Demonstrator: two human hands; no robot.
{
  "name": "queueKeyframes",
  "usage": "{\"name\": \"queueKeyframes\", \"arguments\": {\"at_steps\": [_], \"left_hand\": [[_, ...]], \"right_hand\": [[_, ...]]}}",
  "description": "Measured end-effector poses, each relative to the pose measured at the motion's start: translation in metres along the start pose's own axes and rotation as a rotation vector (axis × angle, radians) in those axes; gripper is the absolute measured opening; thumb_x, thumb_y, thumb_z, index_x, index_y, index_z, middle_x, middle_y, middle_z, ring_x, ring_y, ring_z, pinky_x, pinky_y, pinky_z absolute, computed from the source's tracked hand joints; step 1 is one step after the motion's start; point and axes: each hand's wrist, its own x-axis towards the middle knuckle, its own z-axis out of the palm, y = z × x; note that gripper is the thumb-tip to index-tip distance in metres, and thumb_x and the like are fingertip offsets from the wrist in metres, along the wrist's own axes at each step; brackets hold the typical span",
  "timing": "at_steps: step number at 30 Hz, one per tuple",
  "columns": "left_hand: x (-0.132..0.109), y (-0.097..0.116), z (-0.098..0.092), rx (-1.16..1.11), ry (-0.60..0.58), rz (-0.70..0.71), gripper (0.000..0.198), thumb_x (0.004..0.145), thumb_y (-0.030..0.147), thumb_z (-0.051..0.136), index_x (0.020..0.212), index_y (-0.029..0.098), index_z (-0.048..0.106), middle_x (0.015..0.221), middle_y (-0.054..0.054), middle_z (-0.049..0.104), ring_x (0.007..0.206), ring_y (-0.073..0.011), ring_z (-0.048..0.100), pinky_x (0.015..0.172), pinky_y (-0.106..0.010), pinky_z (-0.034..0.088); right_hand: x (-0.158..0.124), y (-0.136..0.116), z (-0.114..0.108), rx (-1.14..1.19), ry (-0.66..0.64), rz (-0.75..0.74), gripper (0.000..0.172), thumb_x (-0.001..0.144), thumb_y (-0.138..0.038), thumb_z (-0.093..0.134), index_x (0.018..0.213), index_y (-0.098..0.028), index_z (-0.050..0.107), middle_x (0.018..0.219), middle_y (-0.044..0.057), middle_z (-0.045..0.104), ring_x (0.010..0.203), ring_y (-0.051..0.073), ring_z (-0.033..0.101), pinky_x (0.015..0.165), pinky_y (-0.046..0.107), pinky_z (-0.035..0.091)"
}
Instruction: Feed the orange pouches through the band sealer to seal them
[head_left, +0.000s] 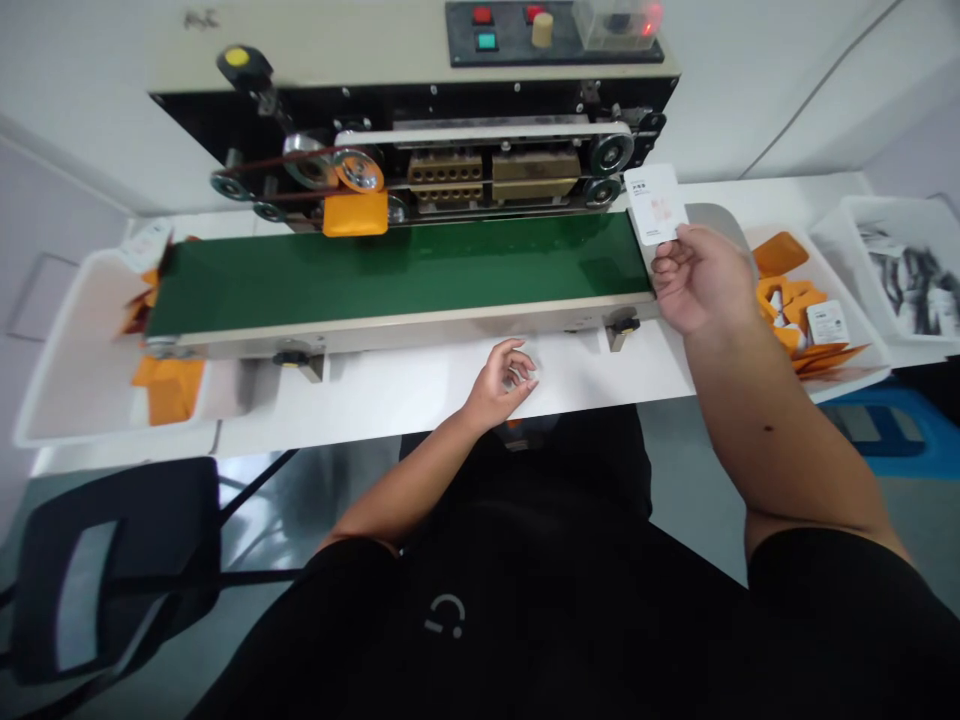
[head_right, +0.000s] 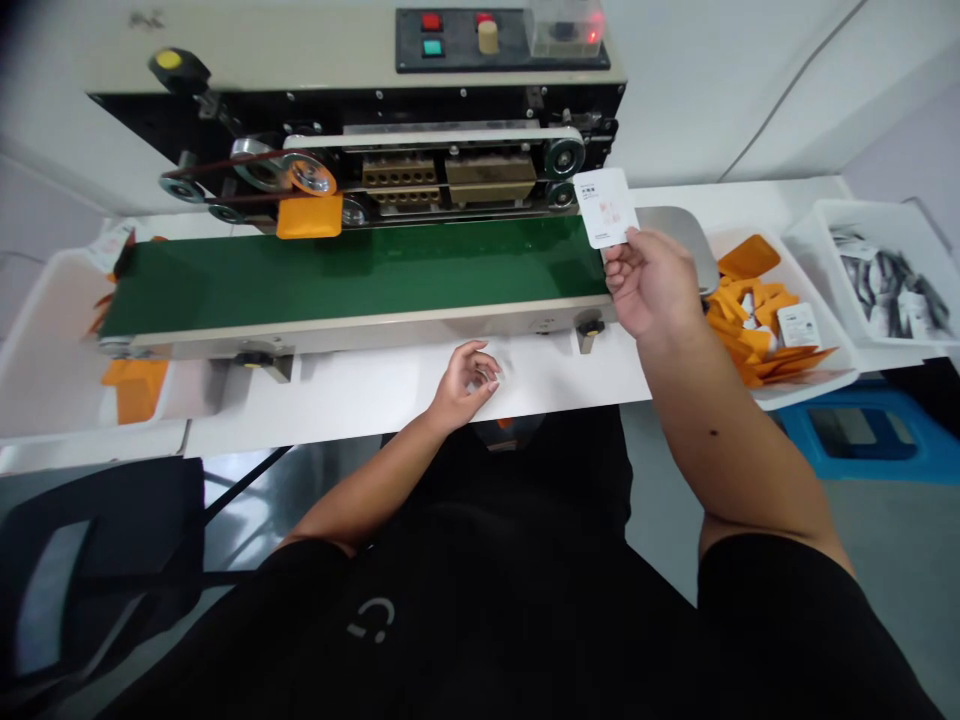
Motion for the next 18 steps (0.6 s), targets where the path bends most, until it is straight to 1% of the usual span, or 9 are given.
{"name": "queueKeyframes", "arguments": {"at_steps": [3, 4, 6, 9, 11, 14, 18], "left_hand": [[-0.001, 0.000, 0.000, 0.013, -0.005, 0.003, 0.064, 0.095, 0.041, 0.076, 0.146, 0.026, 0.042, 0.110, -0.007, 0.067, 0.091, -0.0152, 0.065, 0.077, -0.027, 0.051], [-0.001, 0.000, 0.000, 0.017, -0.006, 0.004, 0.063, 0.095, 0.041, 0.076, 0.146, 0.026, 0.042, 0.110, -0.007, 0.067, 0.091, -0.0152, 0.065, 0.077, -0.027, 0.051], [-0.001, 0.000, 0.000, 0.021, -0.011, 0.002, 0.063, 0.095, 0.042, 0.076, 0.146, 0.026, 0.043, 0.110, -0.007, 0.067, 0.091, -0.0155, 0.065, 0.077, -0.028, 0.051], [-0.001, 0.000, 0.000, 0.025, -0.021, 0.000, 0.062, 0.094, 0.043, 0.076, 0.144, 0.025, 0.044, 0.109, -0.007, 0.068, 0.090, -0.0157, 0.065, 0.078, -0.028, 0.051], [-0.001, 0.000, 0.000, 0.031, -0.024, 0.001, 0.061, 0.095, 0.042, 0.075, 0.144, 0.025, 0.044, 0.108, -0.007, 0.068, 0.090, -0.0157, 0.065, 0.079, -0.029, 0.051], [-0.002, 0.000, 0.000, 0.036, -0.026, 0.002, 0.060, 0.095, 0.041, 0.075, 0.144, 0.025, 0.045, 0.108, -0.007, 0.068, 0.090, -0.0158, 0.065, 0.080, -0.030, 0.051], [-0.003, 0.002, 0.000, 0.045, -0.023, -0.001, 0.059, 0.095, 0.041, 0.074, 0.143, 0.024, 0.046, 0.108, -0.007, 0.068, 0.090, -0.0159, 0.065, 0.080, -0.030, 0.051]], "right_hand": [[0.004, -0.002, 0.006, 0.139, 0.104, 0.070, 0.021, 0.095, -0.030, 0.069, 0.083, -0.022, 0.054, 0.071, 0.001, 0.063, 0.061, 0.009, 0.055, 0.050, 0.020, 0.048], [0.005, -0.003, 0.008, 0.162, 0.116, 0.093, 0.019, 0.095, -0.028, 0.067, 0.083, -0.022, 0.054, 0.071, 0.000, 0.063, 0.059, 0.008, 0.055, 0.049, 0.019, 0.048], [0.008, -0.004, 0.010, 0.168, 0.120, 0.136, 0.016, 0.096, -0.028, 0.065, 0.086, -0.021, 0.056, 0.071, 0.001, 0.063, 0.058, 0.009, 0.057, 0.048, 0.018, 0.049], [0.017, -0.006, 0.010, 0.139, 0.129, 0.191, 0.012, 0.097, -0.032, 0.065, 0.093, -0.022, 0.059, 0.070, 0.002, 0.063, 0.062, 0.013, 0.063, 0.046, 0.021, 0.053], [0.025, -0.007, 0.008, 0.146, 0.146, 0.208, 0.009, 0.096, -0.030, 0.064, 0.096, -0.023, 0.059, 0.069, 0.001, 0.062, 0.062, 0.014, 0.063, 0.045, 0.022, 0.054], [0.035, -0.006, 0.007, 0.159, 0.136, 0.195, 0.008, 0.096, -0.026, 0.065, 0.096, -0.022, 0.058, 0.068, 0.000, 0.061, 0.059, 0.012, 0.063, 0.048, 0.021, 0.057], [0.040, -0.007, 0.010, 0.105, 0.066, 0.193, 0.010, 0.096, -0.024, 0.066, 0.092, -0.021, 0.058, 0.067, 0.000, 0.060, 0.058, 0.011, 0.063, 0.051, 0.021, 0.059]]}}
